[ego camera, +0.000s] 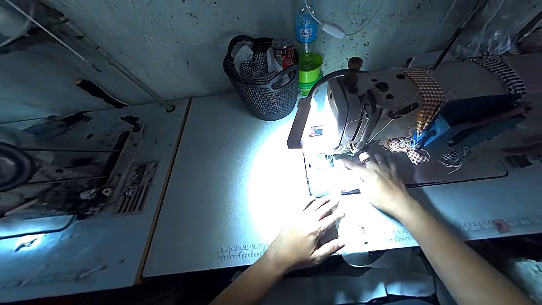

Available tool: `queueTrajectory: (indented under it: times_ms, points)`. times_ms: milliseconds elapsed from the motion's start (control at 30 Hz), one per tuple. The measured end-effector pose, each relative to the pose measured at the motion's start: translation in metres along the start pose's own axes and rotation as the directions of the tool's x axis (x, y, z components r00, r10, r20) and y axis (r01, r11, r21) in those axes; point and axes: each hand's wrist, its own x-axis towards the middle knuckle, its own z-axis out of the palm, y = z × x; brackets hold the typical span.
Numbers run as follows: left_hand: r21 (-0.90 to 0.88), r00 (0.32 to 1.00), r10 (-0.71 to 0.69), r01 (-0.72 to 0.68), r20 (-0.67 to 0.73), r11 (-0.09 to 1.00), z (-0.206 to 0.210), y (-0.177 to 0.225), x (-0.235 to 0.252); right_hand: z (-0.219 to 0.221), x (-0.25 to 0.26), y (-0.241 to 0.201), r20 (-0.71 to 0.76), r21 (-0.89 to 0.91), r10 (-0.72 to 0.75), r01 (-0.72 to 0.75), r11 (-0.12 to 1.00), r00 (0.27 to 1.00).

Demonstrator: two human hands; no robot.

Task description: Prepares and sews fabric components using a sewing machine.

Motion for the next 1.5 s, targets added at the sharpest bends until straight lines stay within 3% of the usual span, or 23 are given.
queueTrajectory:
  times_ms: [67,133,233,367,433,533,567,633,700,767,833,933,1000,1067,1133,1233,1300,1367,1500]
  points:
    - [-0.014,0.999,-0.030,0.030,-0.029,0.999,0.002,0.002,-0.009,-0.001,0.009,0.007,-0.050,-0.051,0.053,-0.055,0.997,0.997]
    - [-0.007,0.998,-0.043,0.043,-0.055,0.999,0.004,0.002,-0.014,0.002,0.008,0.007,-0.080,-0.052,-0.019,0.015,0.999,0.997]
    - [-0.011,0.997,-0.036,0.035,-0.073,0.999,0.006,0.003,-0.014,0.006,0.002,0.003,0.033,-0.071,-0.020,0.023,0.997,0.999]
    - [-0.014,0.997,-0.005,0.004,-0.079,1.000,0.007,0.005,-0.016,0.007,-0.002,0.028,-0.239,-0.065,0.086,-0.104,0.993,0.967]
    - [0.018,0.993,-0.026,0.028,-0.116,0.999,0.012,0.015,-0.018,0.004,-0.020,0.031,-0.352,-0.025,0.037,-0.049,0.999,0.935]
    - [0.050,0.946,-0.145,0.166,-0.292,0.985,0.025,0.042,-0.021,0.002,-0.072,0.018,-0.473,0.123,0.011,0.054,0.991,0.881]
    - [0.013,0.912,-0.193,0.212,-0.363,0.977,0.030,0.051,-0.022,0.002,-0.094,0.012,-0.450,0.233,0.052,0.061,0.971,0.891]
    - [-0.153,0.837,-0.309,0.268,-0.451,0.951,0.034,0.065,-0.026,0.005,-0.138,-0.001,-0.265,0.479,0.154,-0.009,0.878,0.952]
    - [-0.330,0.775,-0.427,0.295,-0.466,0.897,0.037,0.077,-0.031,0.004,-0.172,-0.010,0.030,0.429,0.238,-0.227,0.874,0.971]
    - [-0.462,0.761,-0.503,0.302,-0.409,0.834,0.040,0.088,-0.036,0.009,-0.190,-0.013,0.348,0.326,0.300,-0.415,0.849,0.888]
    - [-0.564,0.768,-0.552,0.312,-0.324,0.765,0.041,0.094,-0.038,0.030,-0.195,-0.014,0.421,0.390,0.296,-0.465,0.795,0.858]
    - [-0.674,0.778,-0.600,0.343,-0.187,0.654,0.043,0.099,-0.043,0.060,-0.203,-0.017,0.215,0.543,0.144,-0.241,0.805,0.966]
    - [-0.684,0.769,-0.625,0.383,-0.136,0.620,0.040,0.103,-0.047,0.055,-0.208,-0.026,0.007,0.369,-0.004,0.001,0.929,1.000]
    - [-0.708,0.766,-0.641,0.425,-0.050,0.563,0.035,0.108,-0.054,0.035,-0.216,-0.039,-0.138,0.155,-0.155,0.175,0.972,0.978]
    - [-0.783,0.781,-0.621,0.428,0.070,0.450,0.033,0.112,-0.056,0.011,-0.224,-0.054,-0.084,0.219,-0.289,0.300,0.928,0.954]
    - [-0.908,0.801,-0.588,0.326,0.117,0.264,0.049,0.116,-0.050,-0.003,-0.221,-0.064,0.082,0.552,-0.381,0.277,0.787,0.921]
    - [-0.940,0.768,-0.633,0.283,0.101,0.193,0.062,0.111,-0.046,-0.005,-0.206,-0.058,-0.013,0.625,-0.323,0.260,0.736,0.946]
    - [-0.916,0.736,-0.672,0.322,0.084,0.239,0.068,0.105,-0.048,-0.021,-0.188,-0.052,-0.146,0.599,-0.204,0.250,0.761,0.968]
    - [-0.605,0.778,-0.621,0.541,0.096,0.584,0.032,0.092,-0.063,-0.053,-0.166,-0.038,-0.313,0.511,-0.091,0.249,0.823,0.946]
